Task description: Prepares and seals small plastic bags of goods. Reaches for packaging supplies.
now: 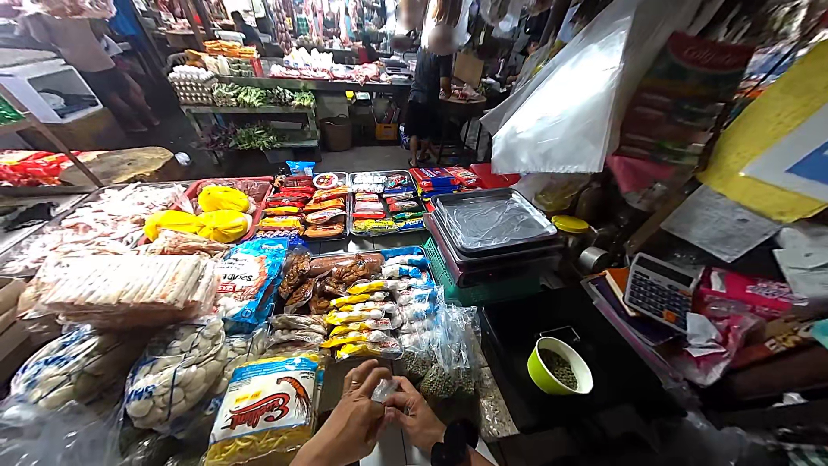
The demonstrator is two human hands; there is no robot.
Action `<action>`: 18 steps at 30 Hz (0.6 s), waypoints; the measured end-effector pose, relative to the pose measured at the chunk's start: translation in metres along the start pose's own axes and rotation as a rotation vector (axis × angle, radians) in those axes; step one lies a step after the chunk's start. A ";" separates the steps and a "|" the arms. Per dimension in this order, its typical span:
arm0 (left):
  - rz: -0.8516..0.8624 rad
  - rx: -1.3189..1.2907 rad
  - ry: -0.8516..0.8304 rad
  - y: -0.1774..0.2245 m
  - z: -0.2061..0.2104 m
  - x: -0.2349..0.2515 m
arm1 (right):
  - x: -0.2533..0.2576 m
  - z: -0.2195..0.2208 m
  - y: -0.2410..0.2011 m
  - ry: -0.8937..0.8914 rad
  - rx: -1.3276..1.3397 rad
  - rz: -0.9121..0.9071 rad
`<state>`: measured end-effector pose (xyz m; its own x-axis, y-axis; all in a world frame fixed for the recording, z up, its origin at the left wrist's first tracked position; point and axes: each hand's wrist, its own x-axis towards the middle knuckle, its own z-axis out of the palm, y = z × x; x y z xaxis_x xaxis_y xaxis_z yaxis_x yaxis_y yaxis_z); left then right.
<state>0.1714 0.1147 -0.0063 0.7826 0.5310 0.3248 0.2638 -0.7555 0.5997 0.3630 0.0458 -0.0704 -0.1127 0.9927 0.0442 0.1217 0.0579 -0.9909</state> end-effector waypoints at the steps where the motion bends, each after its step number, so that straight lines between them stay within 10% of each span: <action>1: -0.006 -0.068 -0.013 -0.007 0.000 0.000 | -0.001 0.000 0.002 -0.009 -0.003 -0.013; 6: -0.665 0.352 -0.348 -0.016 -0.005 0.010 | 0.005 -0.007 -0.010 0.088 0.175 0.264; 11: -0.541 0.528 -0.382 0.040 0.040 0.002 | 0.012 -0.004 -0.033 0.357 0.636 0.507; 18: -0.695 0.050 -0.715 0.058 -0.003 0.020 | -0.004 -0.001 -0.028 -0.073 -0.193 0.134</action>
<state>0.2006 0.0826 0.0374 0.5968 0.5180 -0.6128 0.8024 -0.3889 0.4527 0.3615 0.0405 -0.0431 -0.1530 0.9829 -0.1028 0.3262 -0.0480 -0.9441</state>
